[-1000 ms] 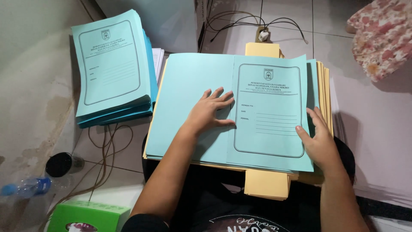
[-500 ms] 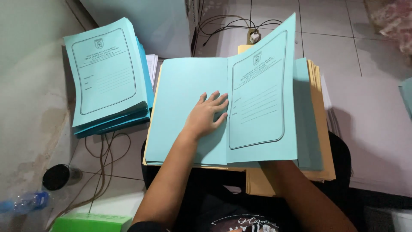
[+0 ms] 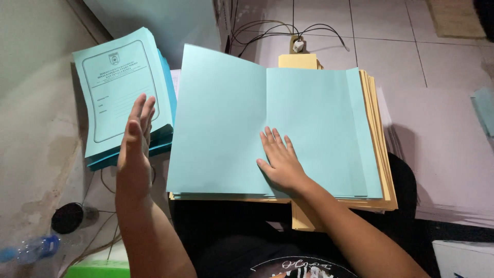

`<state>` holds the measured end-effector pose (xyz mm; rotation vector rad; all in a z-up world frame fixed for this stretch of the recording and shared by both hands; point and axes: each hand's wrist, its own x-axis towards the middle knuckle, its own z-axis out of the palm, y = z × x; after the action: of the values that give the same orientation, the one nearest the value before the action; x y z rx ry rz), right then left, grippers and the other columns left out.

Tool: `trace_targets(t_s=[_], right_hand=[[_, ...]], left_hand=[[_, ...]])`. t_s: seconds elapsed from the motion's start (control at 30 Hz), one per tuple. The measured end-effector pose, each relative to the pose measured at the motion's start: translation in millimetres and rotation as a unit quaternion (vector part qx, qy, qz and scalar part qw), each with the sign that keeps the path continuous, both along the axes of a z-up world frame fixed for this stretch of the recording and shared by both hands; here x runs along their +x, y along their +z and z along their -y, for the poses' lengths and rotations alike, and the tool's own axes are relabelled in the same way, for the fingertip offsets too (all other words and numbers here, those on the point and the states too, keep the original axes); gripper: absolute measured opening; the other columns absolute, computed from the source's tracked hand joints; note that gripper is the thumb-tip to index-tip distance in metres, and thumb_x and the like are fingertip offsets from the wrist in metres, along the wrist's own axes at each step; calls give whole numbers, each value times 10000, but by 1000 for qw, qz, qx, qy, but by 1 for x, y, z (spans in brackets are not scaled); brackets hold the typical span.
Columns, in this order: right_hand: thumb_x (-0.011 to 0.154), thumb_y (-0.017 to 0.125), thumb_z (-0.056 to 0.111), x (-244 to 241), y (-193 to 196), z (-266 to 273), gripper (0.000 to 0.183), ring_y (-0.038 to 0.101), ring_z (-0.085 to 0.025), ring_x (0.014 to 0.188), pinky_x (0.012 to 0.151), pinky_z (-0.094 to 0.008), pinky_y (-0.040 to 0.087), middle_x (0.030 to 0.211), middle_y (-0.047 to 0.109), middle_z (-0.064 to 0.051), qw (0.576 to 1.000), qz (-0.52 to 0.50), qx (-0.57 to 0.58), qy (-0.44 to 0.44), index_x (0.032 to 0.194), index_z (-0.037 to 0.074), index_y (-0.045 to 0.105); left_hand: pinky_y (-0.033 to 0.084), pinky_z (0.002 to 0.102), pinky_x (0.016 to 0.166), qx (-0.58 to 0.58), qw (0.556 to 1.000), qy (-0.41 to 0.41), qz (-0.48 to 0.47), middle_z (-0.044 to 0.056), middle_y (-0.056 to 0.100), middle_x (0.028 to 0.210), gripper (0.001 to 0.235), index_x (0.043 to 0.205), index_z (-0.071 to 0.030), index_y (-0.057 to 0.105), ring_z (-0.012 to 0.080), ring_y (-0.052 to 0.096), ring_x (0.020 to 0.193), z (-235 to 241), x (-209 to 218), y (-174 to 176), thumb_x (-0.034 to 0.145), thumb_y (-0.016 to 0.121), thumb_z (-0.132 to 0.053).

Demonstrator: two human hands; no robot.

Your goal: The person sits with a stack of light blue folders on their lap and repeatedly picks up a folder from a pile to the left, places it into the main stack, and smooths it down with both hands. This action is repeated throughout the video.

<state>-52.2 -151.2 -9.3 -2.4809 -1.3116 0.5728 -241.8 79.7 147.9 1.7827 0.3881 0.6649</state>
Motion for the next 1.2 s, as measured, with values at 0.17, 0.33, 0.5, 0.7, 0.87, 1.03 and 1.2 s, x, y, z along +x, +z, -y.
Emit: trace_targets(t_s=[0.17,0.33,0.5,0.7,0.87,1.03,1.2], right_hand=[[1039,362,430,-12,16,-6,733,46,-303,1578,1257,-504,-8,1716,64,-134,999,42,-9,-21,1634,89,104],[1066,328,377,-9,7,-6,640,182,-314,1554,1247,-496,90,1670,231,-162,995,91,10,-36,1609,57,219],[1048,339,299,12,0,18,646,126,-343,1564,1254,-494,84,1685,161,-209,994,72,-10,-83,1602,5,187],[1043,360,300,31,21,70,632,124,-400,1550,1235,-556,51,1675,178,-226,969,110,-46,-215,1610,54,231],[1005,367,273,33,34,104,643,88,-415,1558,1216,-610,-2,1685,165,-214,953,135,-99,-252,1618,119,245],[927,392,196,27,57,148,721,56,-383,1576,1234,-584,43,1705,75,-201,962,25,-123,-243,1621,128,208],[880,378,168,12,64,166,799,8,-384,1581,1255,-515,68,1706,12,-231,968,-42,-107,-225,1631,64,127]], left_hand=[[173,655,1184,142,978,-75,-131,219,330,1624,631,1568,-142,384,475,250,1494,59,95,-35,1035,353,-478],[248,645,1198,314,937,-64,-142,142,440,1591,497,1487,-98,513,414,319,1503,60,219,-167,1011,552,-234],[268,567,1206,393,899,-27,-192,62,487,1576,506,1487,-145,545,310,406,1474,59,229,-183,994,536,-257],[269,534,1200,411,892,-18,-189,48,509,1562,510,1494,-176,552,290,421,1463,57,229,-188,992,534,-264],[270,535,1204,399,898,-19,-185,53,515,1557,496,1479,-155,564,288,422,1460,60,223,-182,996,528,-263],[246,522,1216,388,902,-35,-188,46,498,1576,500,1497,-167,551,274,416,1470,61,225,-179,1008,516,-267],[249,500,1220,391,897,-23,-205,27,498,1579,496,1498,-183,553,247,415,1472,60,226,-180,1015,502,-283]])
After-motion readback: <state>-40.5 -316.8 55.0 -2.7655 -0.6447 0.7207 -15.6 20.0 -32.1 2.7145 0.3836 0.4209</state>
